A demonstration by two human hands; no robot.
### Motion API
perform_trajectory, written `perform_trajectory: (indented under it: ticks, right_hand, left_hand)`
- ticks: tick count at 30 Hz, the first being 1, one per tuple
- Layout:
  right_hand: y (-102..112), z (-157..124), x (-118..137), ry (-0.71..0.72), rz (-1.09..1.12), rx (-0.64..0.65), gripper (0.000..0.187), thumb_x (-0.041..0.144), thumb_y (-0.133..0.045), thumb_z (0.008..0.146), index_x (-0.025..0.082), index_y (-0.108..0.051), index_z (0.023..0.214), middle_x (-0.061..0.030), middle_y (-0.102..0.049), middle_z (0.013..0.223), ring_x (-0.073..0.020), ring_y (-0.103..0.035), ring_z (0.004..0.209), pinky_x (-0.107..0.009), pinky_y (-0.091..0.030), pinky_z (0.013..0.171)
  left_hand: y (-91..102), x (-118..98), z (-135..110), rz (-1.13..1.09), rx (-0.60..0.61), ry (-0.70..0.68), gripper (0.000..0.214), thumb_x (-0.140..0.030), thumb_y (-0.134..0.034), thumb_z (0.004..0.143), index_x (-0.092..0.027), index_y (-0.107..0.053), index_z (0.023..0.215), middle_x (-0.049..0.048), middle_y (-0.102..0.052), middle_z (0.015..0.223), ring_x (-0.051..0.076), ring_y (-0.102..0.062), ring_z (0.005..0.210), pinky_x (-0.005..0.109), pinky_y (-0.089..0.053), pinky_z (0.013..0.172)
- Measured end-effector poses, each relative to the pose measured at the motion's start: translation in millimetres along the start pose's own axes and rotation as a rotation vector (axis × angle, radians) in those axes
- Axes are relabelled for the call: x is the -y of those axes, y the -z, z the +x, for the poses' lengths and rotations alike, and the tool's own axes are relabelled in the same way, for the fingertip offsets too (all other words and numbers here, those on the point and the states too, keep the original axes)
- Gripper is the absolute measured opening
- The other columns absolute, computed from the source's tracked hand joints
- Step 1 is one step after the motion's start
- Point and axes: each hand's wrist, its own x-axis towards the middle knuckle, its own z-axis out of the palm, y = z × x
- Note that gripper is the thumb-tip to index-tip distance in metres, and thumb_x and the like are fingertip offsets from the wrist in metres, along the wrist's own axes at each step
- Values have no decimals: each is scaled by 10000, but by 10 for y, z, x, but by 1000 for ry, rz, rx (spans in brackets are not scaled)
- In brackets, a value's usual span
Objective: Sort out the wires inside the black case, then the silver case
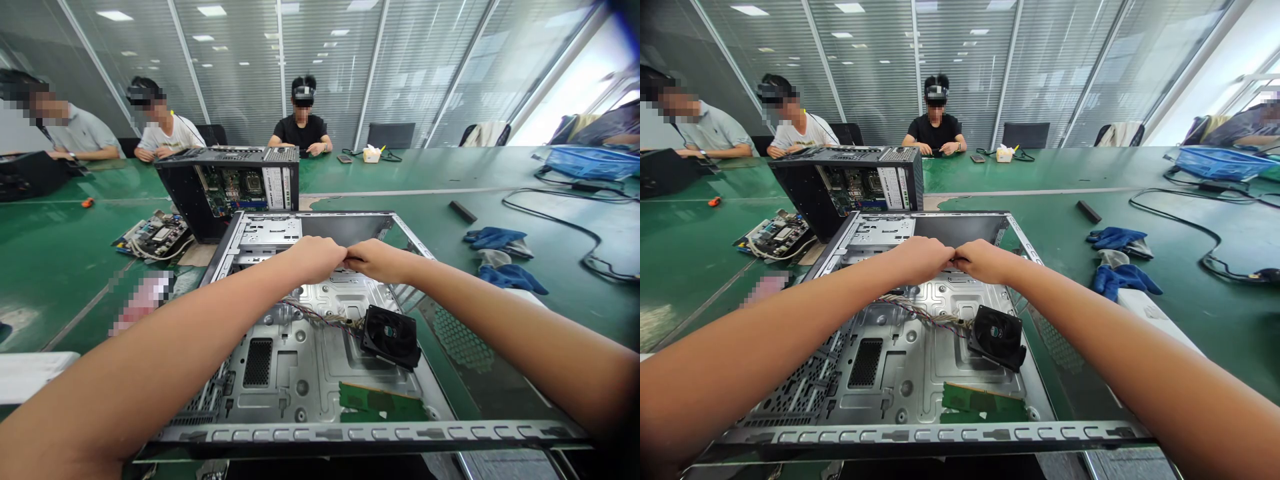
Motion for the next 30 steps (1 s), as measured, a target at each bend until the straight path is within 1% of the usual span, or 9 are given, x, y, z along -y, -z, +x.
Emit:
perform_trajectory:
  ticks: [9, 16, 21, 26, 30]
  right_hand:
    - [21, -12, 26, -20, -1, 6, 290, 262, -446, 945, 168, -718, 978, -111, -753, 983, -231, -665, 870, -305, -424, 743]
    - [26, -15, 13, -35, 10, 14, 298, 260, -442, 938, 168, -721, 985, -97, -753, 993, -224, -665, 876, -299, -430, 739]
    - [25, -16, 8, -36, 10, 4, 296, 261, -448, 933, 159, -724, 969, -108, -755, 991, -231, -661, 869, -308, -428, 732]
    - [22, -16, 1, -35, -3, 18, 299, 249, -441, 931, 161, -721, 987, -105, -753, 1004, -226, -662, 876, -305, -430, 739]
    - [20, -15, -7, -36, -9, 14, 291, 245, -449, 921, 164, -722, 985, -107, -751, 1000, -230, -663, 884, -308, -426, 744]
  left_hand:
    - [16, -13, -14, -25, -6, 6, 278, -283, -466, 943, -182, -684, 1082, 175, -728, 970, 264, -659, 764, 355, -418, 628]
    - [4, -13, -16, -31, -13, 12, 317, -341, -451, 952, -199, -686, 1111, 164, -729, 1000, 267, -662, 812, 366, -432, 660]
    - [14, -16, -17, -21, -8, 9, 328, -352, -433, 957, -199, -680, 1110, 164, -731, 1020, 269, -666, 811, 364, -423, 638]
    - [50, -34, -34, -10, 10, 10, 346, -364, -429, 957, -204, -672, 1143, 157, -730, 1038, 267, -671, 846, 364, -441, 662]
    - [43, -35, -31, -17, 3, 18, 344, -368, -429, 960, -213, -674, 1145, 148, -731, 1034, 253, -671, 846, 362, -453, 687]
